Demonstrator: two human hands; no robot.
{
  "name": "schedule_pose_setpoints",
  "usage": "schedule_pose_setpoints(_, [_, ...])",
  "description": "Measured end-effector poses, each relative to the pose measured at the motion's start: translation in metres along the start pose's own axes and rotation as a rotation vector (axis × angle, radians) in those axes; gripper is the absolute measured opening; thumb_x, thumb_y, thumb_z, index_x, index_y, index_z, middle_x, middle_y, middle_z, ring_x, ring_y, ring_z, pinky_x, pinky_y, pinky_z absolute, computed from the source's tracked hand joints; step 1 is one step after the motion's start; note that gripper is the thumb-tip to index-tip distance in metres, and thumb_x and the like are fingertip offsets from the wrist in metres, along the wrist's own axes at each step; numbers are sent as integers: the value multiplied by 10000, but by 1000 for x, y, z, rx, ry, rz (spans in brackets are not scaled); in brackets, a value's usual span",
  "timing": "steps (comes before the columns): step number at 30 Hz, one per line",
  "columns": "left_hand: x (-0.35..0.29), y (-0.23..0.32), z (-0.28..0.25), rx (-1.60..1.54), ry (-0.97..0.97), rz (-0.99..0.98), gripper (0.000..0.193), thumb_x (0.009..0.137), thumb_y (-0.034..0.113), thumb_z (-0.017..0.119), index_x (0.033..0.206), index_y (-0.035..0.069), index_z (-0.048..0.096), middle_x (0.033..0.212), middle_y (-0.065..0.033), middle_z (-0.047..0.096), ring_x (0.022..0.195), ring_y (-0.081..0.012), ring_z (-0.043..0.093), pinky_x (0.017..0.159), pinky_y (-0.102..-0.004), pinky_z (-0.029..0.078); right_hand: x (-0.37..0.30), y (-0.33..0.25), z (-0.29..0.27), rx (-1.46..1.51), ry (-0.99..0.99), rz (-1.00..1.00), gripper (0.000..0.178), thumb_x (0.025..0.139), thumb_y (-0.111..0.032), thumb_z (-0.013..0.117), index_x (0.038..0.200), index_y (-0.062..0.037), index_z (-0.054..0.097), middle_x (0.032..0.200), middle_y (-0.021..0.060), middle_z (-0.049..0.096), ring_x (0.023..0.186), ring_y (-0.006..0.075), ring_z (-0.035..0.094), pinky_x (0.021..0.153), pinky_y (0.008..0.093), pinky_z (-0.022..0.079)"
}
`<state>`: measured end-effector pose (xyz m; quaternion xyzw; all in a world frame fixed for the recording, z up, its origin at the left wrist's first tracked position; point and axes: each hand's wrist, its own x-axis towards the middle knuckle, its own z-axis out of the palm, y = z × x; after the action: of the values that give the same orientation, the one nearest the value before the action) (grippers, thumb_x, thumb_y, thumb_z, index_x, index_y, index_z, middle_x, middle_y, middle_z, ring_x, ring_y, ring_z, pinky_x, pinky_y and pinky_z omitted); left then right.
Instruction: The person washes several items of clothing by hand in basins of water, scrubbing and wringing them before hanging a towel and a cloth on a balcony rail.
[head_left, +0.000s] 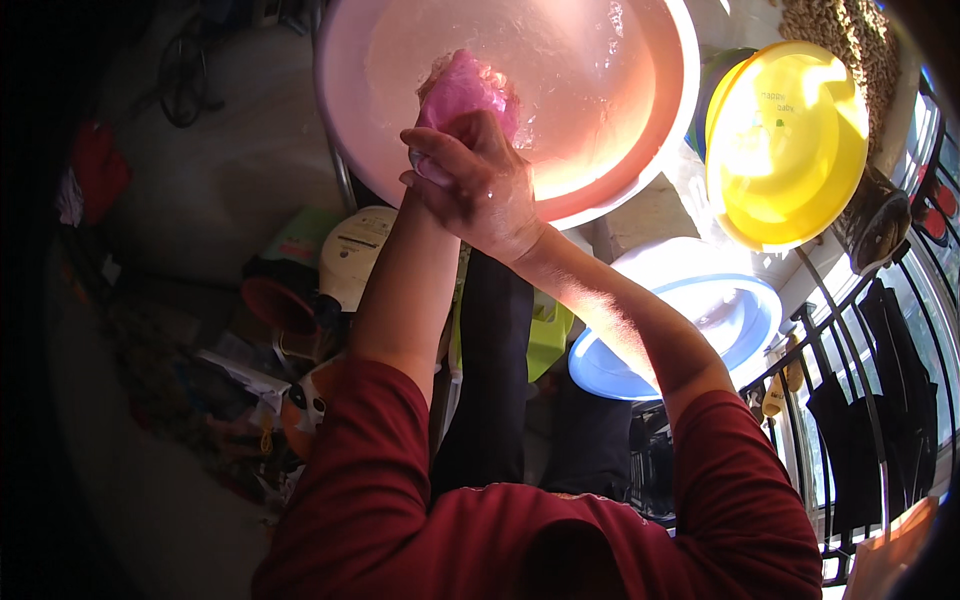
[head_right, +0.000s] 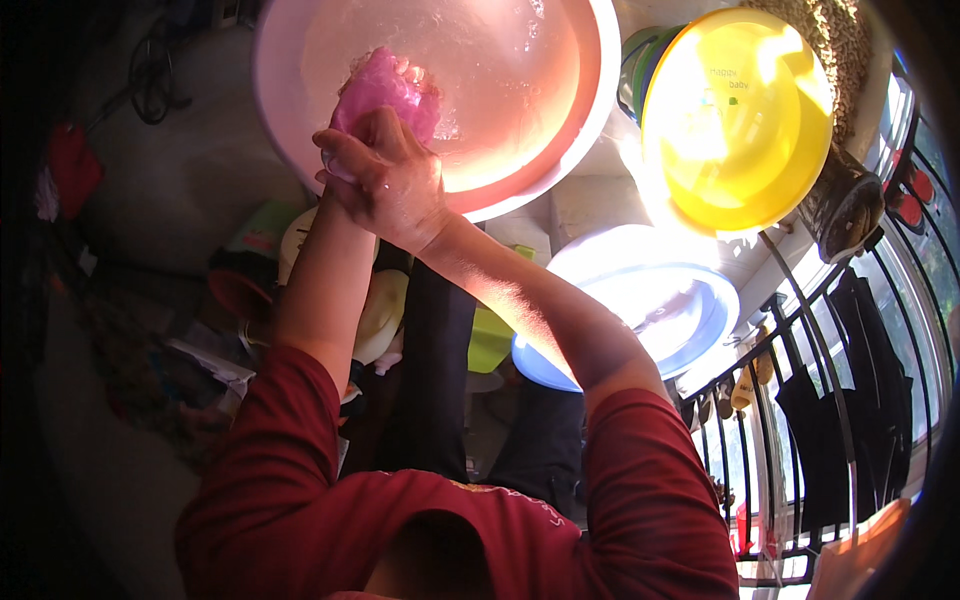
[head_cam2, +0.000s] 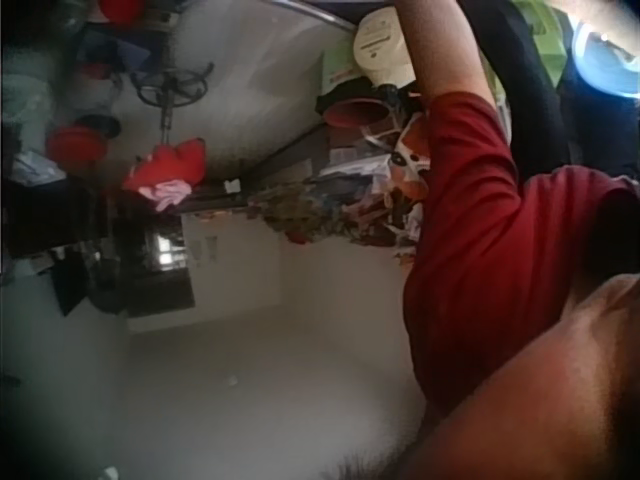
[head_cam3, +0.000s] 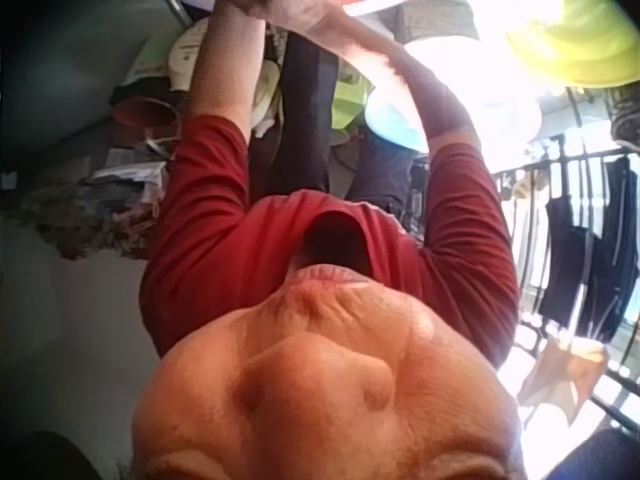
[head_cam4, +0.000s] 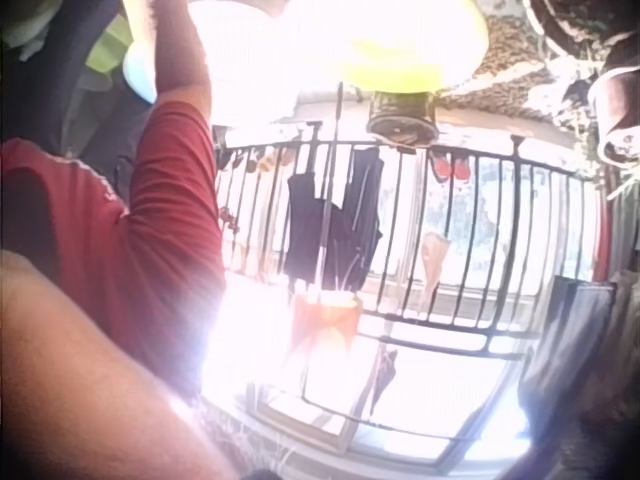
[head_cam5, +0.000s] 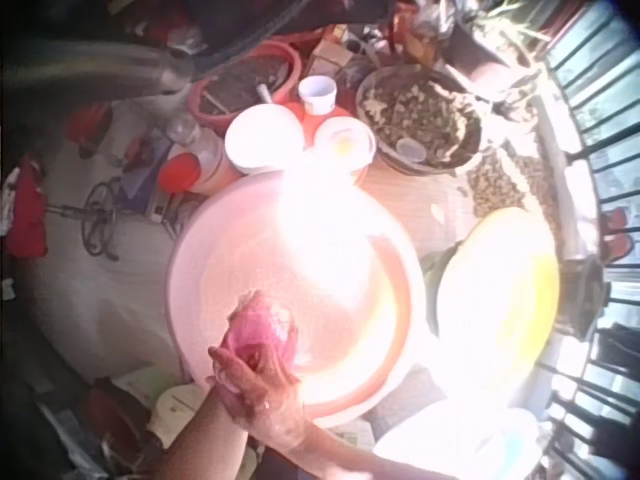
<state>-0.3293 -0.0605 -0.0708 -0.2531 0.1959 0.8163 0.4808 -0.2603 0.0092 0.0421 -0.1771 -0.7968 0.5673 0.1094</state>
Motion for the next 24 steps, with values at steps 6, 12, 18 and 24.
schedule_pose_setpoints(6, [1, -8, 11, 143, -347, 157, 260, 921, 301, 418, 742, 117, 463, 706, 0, 487, 727, -123, 508, 641, -281, 430, 21, 29, -1, -116, 94, 13, 262, 700, -284, 725, 834, -103, 591, 835, 93, 574, 671, 270, 597, 548, 374, 489])
schedule_pose_setpoints(12, [-5, -31, 75, 332, 474, 207, 322, 912, 340, 454, 1033, 64, 567, 969, -40, 615, 911, -159, 582, 841, -315, 450, 60, 115, -25, -255, 110, 325, 351, 761, -416, 616, 649, -90, 553, 756, 71, 592, 611, 311, 585, 530, 406, 471])
schedule_pose_setpoints(18, [12, -6, 12, 1140, 662, 435, 181, 843, 173, 622, 904, 3, 609, 813, -20, 610, 754, -89, 557, 678, -230, 429, 51, 145, -16, 103, 99, 628, 441, 890, -363, 480, 1170, -23, 466, 878, 86, 621, 750, 149, 612, 682, 281, 481])
schedule_pose_setpoints(24, [32, 1, -24, 747, 679, 413, 412, 825, 334, 611, 1061, -4, 587, 943, -102, 621, 786, -195, 611, 638, -311, 488, 42, 166, 9, 311, 231, 702, 287, 915, -229, 495, 1136, -47, 517, 879, 33, 555, 673, 92, 535, 528, 190, 430])
